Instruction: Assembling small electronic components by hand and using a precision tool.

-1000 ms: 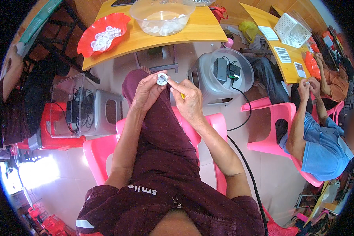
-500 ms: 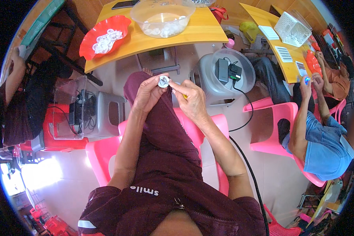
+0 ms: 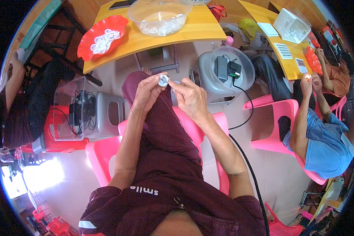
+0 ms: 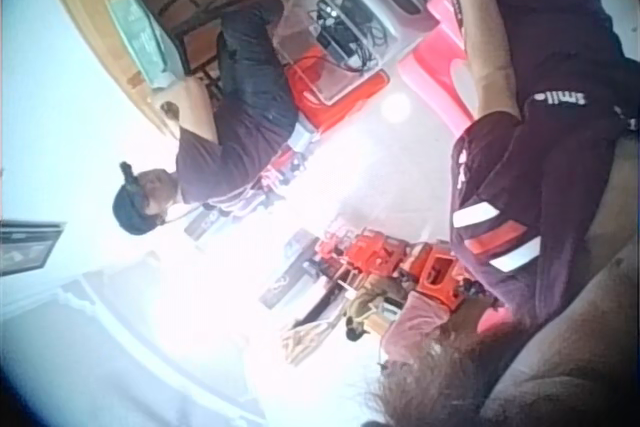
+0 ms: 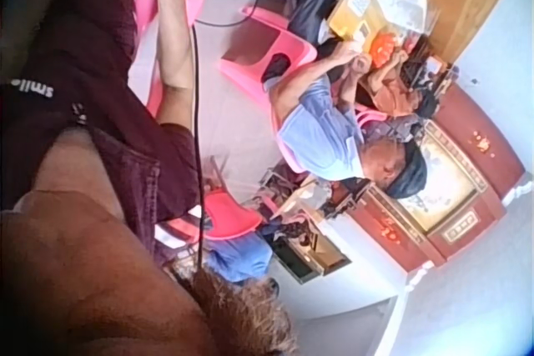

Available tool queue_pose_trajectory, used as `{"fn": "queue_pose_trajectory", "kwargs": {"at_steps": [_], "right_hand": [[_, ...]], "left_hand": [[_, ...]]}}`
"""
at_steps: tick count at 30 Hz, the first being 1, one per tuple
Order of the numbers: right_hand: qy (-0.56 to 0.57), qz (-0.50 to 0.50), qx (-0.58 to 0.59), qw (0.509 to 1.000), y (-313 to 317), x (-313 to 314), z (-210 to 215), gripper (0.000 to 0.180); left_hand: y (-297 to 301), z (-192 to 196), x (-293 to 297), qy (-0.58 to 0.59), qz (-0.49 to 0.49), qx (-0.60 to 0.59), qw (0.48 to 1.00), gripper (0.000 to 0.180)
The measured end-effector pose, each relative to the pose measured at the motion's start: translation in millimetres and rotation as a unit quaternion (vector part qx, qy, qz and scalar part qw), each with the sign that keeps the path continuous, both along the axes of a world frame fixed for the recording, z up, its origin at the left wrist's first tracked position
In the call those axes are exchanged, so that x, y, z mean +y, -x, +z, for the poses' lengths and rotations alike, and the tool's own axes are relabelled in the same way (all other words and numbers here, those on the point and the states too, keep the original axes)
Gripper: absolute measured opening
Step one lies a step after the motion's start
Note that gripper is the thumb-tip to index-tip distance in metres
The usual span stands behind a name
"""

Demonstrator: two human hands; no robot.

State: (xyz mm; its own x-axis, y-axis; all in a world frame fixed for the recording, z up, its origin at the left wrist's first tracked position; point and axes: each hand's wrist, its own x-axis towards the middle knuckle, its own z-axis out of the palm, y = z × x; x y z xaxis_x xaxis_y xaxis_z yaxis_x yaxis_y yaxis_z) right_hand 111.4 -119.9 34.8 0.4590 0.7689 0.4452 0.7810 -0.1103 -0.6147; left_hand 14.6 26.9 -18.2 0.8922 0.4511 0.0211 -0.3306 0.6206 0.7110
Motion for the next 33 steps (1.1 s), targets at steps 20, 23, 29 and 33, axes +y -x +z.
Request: {"fn": "queue_pose_trajectory", "kwargs": {"at_steps": [20,23,29,33], "right_hand": [[-0.012,-0.033,0.101,0.994,3.1,3.0,-6.4,0.027],[-0.027,-0.034,0.111,0.993,2.9,3.5,-7.5,0.026],[-0.019,-0.033,0.117,0.992,4.1,3.9,-8.7,0.026],[0.002,-0.035,0.119,0.992,4.4,2.9,-6.1,0.026]], "left_hand": [[-4.8,6.4,-5.8,0.012,0.049,0.032,0.998,0.028],[-5.2,6.1,-6.0,0.016,0.047,0.027,0.998,0.028],[-5.6,3.8,-5.8,0.011,0.038,0.026,0.999,0.028],[-5.1,4.1,-6.7,0.012,0.039,0.025,0.999,0.029]]}}
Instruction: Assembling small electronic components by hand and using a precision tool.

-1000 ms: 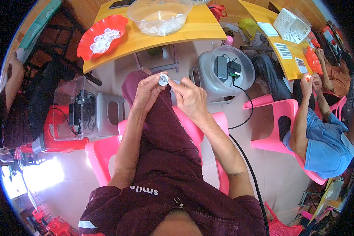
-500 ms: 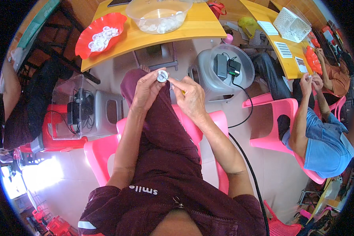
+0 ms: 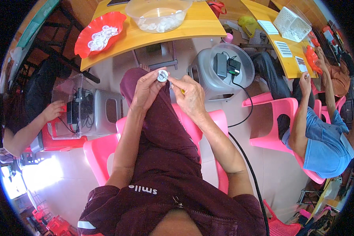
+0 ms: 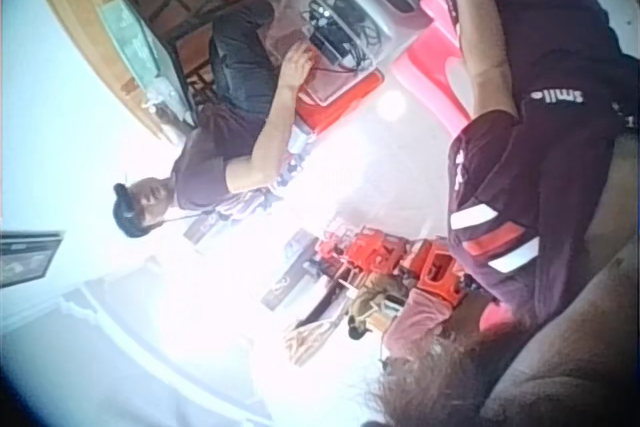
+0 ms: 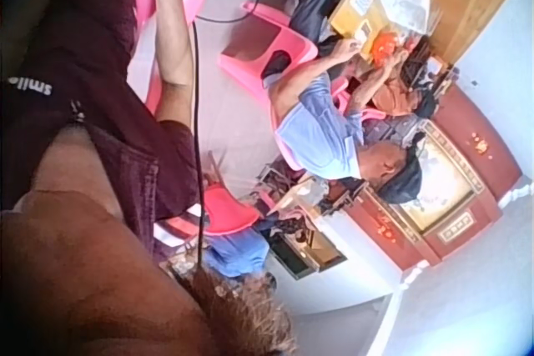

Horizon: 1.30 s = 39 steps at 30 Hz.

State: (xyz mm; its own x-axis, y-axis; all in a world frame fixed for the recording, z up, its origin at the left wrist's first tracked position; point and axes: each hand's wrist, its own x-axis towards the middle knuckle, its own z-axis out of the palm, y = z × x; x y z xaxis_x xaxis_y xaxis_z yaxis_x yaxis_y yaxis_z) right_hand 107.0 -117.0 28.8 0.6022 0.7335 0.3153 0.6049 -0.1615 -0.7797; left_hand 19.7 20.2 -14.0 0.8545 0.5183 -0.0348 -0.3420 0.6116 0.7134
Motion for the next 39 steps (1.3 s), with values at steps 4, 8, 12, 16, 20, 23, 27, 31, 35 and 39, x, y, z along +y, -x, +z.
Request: {"fn": "queue_pose_trajectory", "kwargs": {"at_steps": [4,8,12,16,20,23,27,31,35,39], "right_hand": [[-0.037,0.022,0.001,0.999,1.3,1.3,-0.1,0.028],[-0.015,0.009,0.014,1.0,0.8,0.7,-1.3,0.026],[-0.036,0.008,0.042,0.998,0.1,1.2,-2.9,0.026],[-0.022,0.01,0.03,0.999,-0.7,0.9,-1.2,0.027],[-0.016,0.016,0.026,0.999,-2.0,0.6,-2.4,0.028],[-0.011,0.02,0.024,0.999,-2.2,0.6,-1.3,0.028],[-0.006,0.025,-0.008,1.0,-2.6,-0.1,-0.9,0.026],[0.021,0.008,-0.139,0.99,1.1,-1.9,2.7,0.028],[0.058,-0.009,-0.221,0.973,8.8,-3.2,6.4,0.031],[0.078,-0.03,-0.272,0.959,13.3,-2.0,1.7,0.031]], "left_hand": [[-0.1,2.2,-0.9,0.004,0.003,0.003,1.0,0.028],[0.7,-3.1,3.1,-0.011,-0.01,-0.014,1.0,0.032],[0.7,-4.6,3.4,-0.01,-0.009,-0.01,1.0,0.032],[1.0,0.4,1.0,0.001,-0.007,-0.01,1.0,0.03],[1.2,0.5,1.0,0.01,-0.001,-0.008,1.0,0.029],[1.9,0.0,2.0,0.005,-0.004,-0.01,1.0,0.029],[1.7,-2.5,2.2,0.0,-0.007,-0.011,1.0,0.029],[0.5,-4.0,0.3,-0.009,0.008,0.0,1.0,0.03],[-2.3,-3.7,-4.1,-0.03,0.038,0.013,0.999,0.029],[-4.8,-2.8,-5.0,-0.033,0.048,0.03,0.998,0.028]]}}
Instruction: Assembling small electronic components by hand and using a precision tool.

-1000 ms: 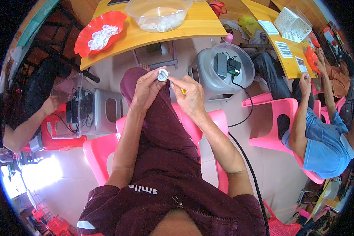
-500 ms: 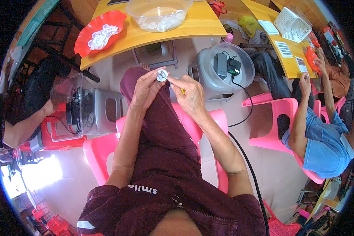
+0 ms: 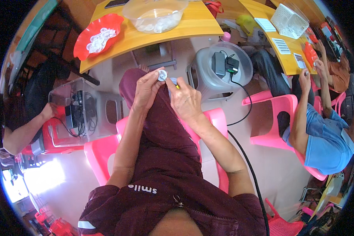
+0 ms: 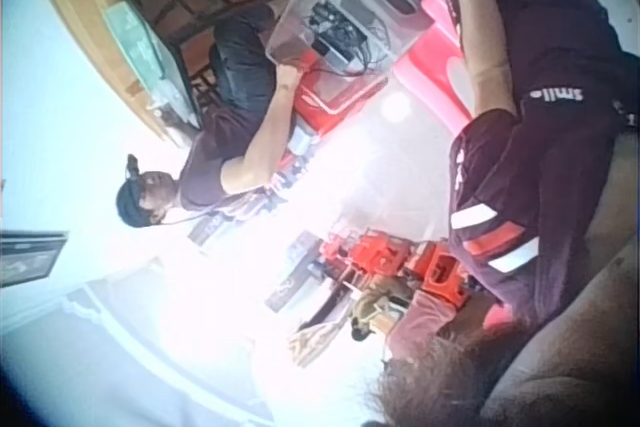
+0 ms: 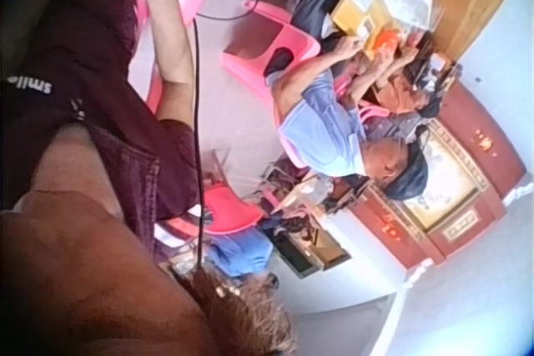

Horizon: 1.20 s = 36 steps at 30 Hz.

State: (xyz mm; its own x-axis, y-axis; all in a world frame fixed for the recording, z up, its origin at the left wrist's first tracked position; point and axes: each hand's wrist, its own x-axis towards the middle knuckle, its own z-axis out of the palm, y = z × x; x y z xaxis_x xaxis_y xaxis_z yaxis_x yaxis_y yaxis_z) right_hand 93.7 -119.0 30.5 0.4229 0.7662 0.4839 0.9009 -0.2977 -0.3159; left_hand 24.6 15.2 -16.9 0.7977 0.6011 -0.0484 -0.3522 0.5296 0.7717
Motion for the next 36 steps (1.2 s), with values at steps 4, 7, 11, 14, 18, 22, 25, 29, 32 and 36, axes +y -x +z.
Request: {"fn": "queue_pose_trajectory", "kwargs": {"at_steps": [4,7,11,14,18,22,25,29,32,36], "right_hand": [[-0.052,0.004,0.024,0.998,-1.2,-0.8,-0.5,0.032],[-0.055,0.004,0.036,0.998,-0.9,-1.9,3.0,0.026],[-0.062,-0.005,0.083,0.995,-1.4,-0.1,2.6,0.025],[-0.061,-0.005,0.126,0.99,-2.2,1.5,0.9,0.024],[-0.08,0.0,0.132,0.988,-0.9,2.6,1.9,0.027],[-0.093,0.0,0.145,0.985,-1.6,2.1,1.6,0.027],[-0.087,-0.003,0.144,0.986,-0.7,2.3,1.6,0.027],[-0.087,0.002,0.143,0.986,-1.9,2.2,0.3,0.027],[-0.088,0.005,0.146,0.985,-1.5,2.3,0.9,0.027],[-0.076,0.004,0.128,0.989,-1.9,1.8,0.8,0.028]], "left_hand": [[1.0,2.1,1.0,0.016,-0.007,-0.004,1.0,0.028],[1.1,6.4,1.2,0.028,-0.012,-0.011,0.999,0.028],[1.2,5.5,2.7,0.031,-0.021,-0.016,0.999,0.028],[1.4,4.2,3.4,0.031,-0.025,-0.018,0.999,0.028],[1.9,4.0,4.0,0.031,-0.028,-0.02,0.999,0.028],[2.8,4.7,3.6,0.036,-0.03,-0.023,0.999,0.029],[3.8,4.7,3.3,0.039,-0.032,-0.026,0.998,0.029],[3.7,1.9,4.2,0.039,-0.037,-0.034,0.998,0.029],[4.0,-2.2,6.6,0.035,-0.043,-0.045,0.997,0.031],[3.6,-2.0,6.6,0.031,-0.044,-0.044,0.998,0.031]]}}
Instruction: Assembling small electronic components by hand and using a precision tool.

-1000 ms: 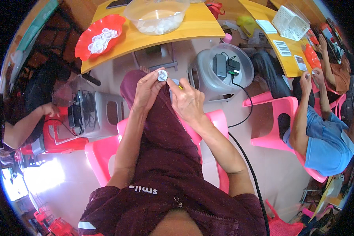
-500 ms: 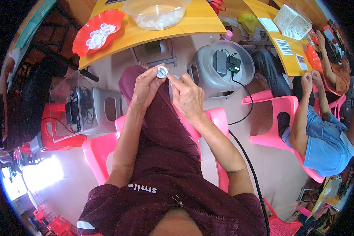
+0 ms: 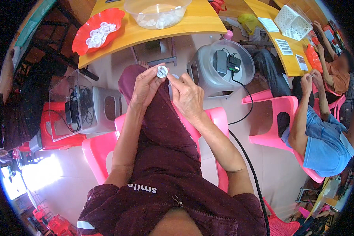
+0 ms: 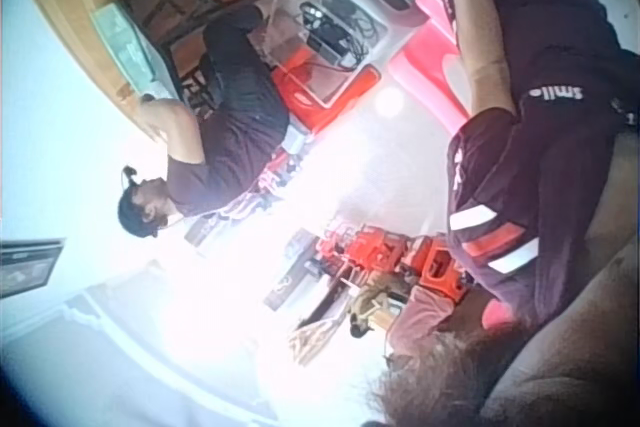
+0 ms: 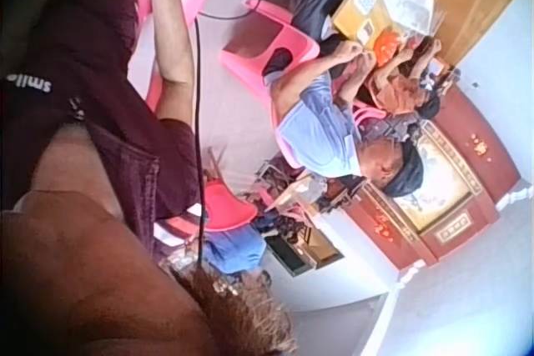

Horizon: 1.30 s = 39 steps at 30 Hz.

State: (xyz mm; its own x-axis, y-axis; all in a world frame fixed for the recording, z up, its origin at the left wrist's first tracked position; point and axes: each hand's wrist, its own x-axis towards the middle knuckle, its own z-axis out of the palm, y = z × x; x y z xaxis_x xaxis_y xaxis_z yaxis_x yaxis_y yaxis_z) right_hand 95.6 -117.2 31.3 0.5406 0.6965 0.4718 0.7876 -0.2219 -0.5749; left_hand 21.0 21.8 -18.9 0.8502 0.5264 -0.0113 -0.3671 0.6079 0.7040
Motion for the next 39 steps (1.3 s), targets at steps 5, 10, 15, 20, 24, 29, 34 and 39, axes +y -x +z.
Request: {"fn": "queue_pose_trajectory", "kwargs": {"at_steps": [5,10,15,20,24,29,34,39], "right_hand": [[0.028,-0.006,-0.08,0.996,1.4,-1.4,-2.3,0.03],[0.106,-0.031,-0.201,0.973,8.4,0.8,-6.5,0.035],[0.096,-0.033,-0.166,0.981,7.9,-2.2,-1.0,0.031],[0.066,-0.024,-0.109,0.992,4.8,-6.1,6.5,0.027],[0.036,-0.019,-0.084,0.996,4.2,-2.4,2.7,0.027],[0.041,-0.016,-0.071,0.997,5.8,-0.3,2.0,0.028],[0.046,-0.012,-0.068,0.997,6.7,-0.4,-1.0,0.026],[0.031,-0.016,-0.066,0.997,7.4,-0.8,0.9,0.025]], "left_hand": [[-2.3,3.5,-3.8,-0.003,0.015,0.021,1.0,0.028],[-5.8,-1.8,-6.4,-0.03,0.039,0.05,0.998,0.028],[-5.7,4.5,-10.3,-0.026,0.053,0.065,0.996,0.028],[-4.5,9.7,-10.4,-0.006,0.036,0.045,0.998,0.029],[-5.7,6.7,-7.9,-0.009,0.034,0.047,0.998,0.029],[-6.6,1.9,-5.6,-0.012,0.031,0.04,0.999,0.028],[-5.2,1.5,-6.7,-0.015,0.032,0.025,0.999,0.028],[-3.0,3.2,-7.5,-0.014,0.03,0.026,0.999,0.029]]}}
